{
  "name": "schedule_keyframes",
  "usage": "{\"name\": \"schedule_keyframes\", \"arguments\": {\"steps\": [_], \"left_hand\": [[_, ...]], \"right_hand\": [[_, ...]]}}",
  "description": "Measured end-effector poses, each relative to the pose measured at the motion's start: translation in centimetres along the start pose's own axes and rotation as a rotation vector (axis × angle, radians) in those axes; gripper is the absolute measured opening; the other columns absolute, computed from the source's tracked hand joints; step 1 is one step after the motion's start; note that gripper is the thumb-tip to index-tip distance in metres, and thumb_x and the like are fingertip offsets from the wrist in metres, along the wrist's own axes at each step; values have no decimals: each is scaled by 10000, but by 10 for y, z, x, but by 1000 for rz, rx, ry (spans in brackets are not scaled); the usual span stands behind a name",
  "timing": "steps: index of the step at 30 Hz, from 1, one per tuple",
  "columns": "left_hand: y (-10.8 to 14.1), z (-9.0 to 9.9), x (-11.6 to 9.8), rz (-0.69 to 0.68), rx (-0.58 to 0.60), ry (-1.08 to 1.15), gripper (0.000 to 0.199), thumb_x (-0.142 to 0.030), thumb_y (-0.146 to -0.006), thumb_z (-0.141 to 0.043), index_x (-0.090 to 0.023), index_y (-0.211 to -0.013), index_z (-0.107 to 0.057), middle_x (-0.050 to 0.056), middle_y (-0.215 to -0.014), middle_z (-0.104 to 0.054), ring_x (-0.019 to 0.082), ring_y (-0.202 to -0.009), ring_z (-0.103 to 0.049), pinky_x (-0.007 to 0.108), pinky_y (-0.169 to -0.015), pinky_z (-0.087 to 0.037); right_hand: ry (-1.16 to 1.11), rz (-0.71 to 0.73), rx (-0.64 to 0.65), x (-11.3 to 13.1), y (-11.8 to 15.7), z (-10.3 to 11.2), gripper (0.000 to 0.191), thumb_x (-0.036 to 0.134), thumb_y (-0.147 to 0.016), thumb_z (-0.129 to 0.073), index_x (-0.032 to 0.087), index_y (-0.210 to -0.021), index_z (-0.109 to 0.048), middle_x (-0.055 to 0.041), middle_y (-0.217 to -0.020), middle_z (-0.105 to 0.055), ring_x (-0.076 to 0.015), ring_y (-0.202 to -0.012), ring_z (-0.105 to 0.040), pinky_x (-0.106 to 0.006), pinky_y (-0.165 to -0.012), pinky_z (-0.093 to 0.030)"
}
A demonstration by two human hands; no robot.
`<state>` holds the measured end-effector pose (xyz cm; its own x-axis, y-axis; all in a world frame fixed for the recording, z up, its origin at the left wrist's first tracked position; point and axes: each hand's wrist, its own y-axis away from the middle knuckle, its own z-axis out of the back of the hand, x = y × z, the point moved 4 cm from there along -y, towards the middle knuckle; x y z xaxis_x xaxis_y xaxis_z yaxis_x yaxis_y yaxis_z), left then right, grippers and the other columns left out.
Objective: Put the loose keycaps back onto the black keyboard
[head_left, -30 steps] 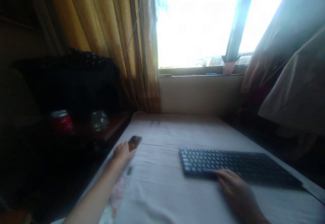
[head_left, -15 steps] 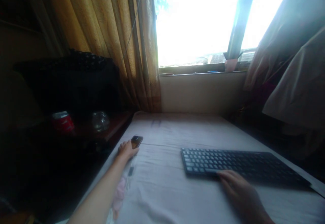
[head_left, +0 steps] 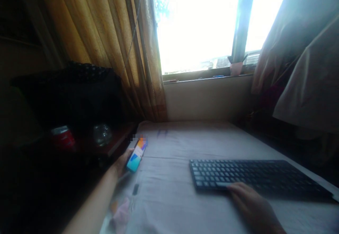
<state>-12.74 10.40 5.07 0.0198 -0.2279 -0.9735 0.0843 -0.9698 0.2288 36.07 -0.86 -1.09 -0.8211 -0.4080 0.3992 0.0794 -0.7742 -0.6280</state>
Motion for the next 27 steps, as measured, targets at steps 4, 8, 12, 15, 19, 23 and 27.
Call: {"name": "schedule_keyframes", "arguments": {"steps": [4, 8, 12, 15, 19, 23, 27], "left_hand": [[1, -6, -2, 26, 50, -60, 388, -390, -915, -612, -181, -1238, -559, 93, -1247, -597, 232, -1050, -623, 454, -876, -549], [-3, -3, 0, 33, 5, -224, 387, -391, -915, -613, -181, -1237, -561, 91, -1248, -597, 233, -1051, -623, 455, -876, -549], [-14, 0, -2, 12, -106, -468, 383, -395, -915, -612, -182, -1230, -567, 86, -1247, -598, 239, -1053, -621, 453, -877, -549], [-25, -1, -4, -41, -209, -684, 387, -390, -914, -614, -184, -1237, -562, 89, -1256, -593, 239, -1063, -618, 457, -883, -546], [-32, -8, 0, -67, -300, -977, 384, -386, -911, -619, -193, -1238, -562, 89, -1260, -591, 238, -1071, -616, 453, -887, -544], [-29, -15, 8, -85, -333, -1201, 385, -388, -913, -616, -191, -1238, -561, 91, -1259, -592, 236, -1067, -617, 456, -887, -544], [-26, -17, 11, -99, -345, -1349, 383, -393, -913, -615, -193, -1236, -564, 90, -1258, -593, 236, -1067, -617, 456, -889, -544]], "right_hand": [[-10, 21, -12, 0, 1, -2, 249, 341, -842, -523, 263, -866, -758, -61, -913, -764, -203, -802, -742, -286, -727, -615], [-34, -6, 2, -1, 0, -2, 249, 351, -844, -526, 268, -860, -760, -61, -914, -764, -211, -802, -741, -297, -729, -617], [-47, -37, 35, 4, -1, 3, 252, 334, -844, -523, 266, -882, -762, -68, -933, -763, -216, -817, -738, -309, -742, -614], [-43, -54, 18, 11, -3, 8, 256, 316, -847, -513, 254, -870, -761, -78, -938, -762, -224, -843, -733, -330, -770, -607], [-21, -47, -39, 18, -4, 13, 271, 283, -854, -489, 238, -867, -756, -81, -910, -756, -216, -837, -725, -331, -775, -598], [42, -44, -101, 17, -4, 14, 276, 254, -856, -476, 235, -869, -752, -73, -883, -747, -209, -837, -714, -324, -781, -586], [93, -47, -118, 14, -3, 12, 291, 241, -865, -465, 229, -905, -753, -83, -933, -749, -219, -884, -699, -347, -822, -571]]}}
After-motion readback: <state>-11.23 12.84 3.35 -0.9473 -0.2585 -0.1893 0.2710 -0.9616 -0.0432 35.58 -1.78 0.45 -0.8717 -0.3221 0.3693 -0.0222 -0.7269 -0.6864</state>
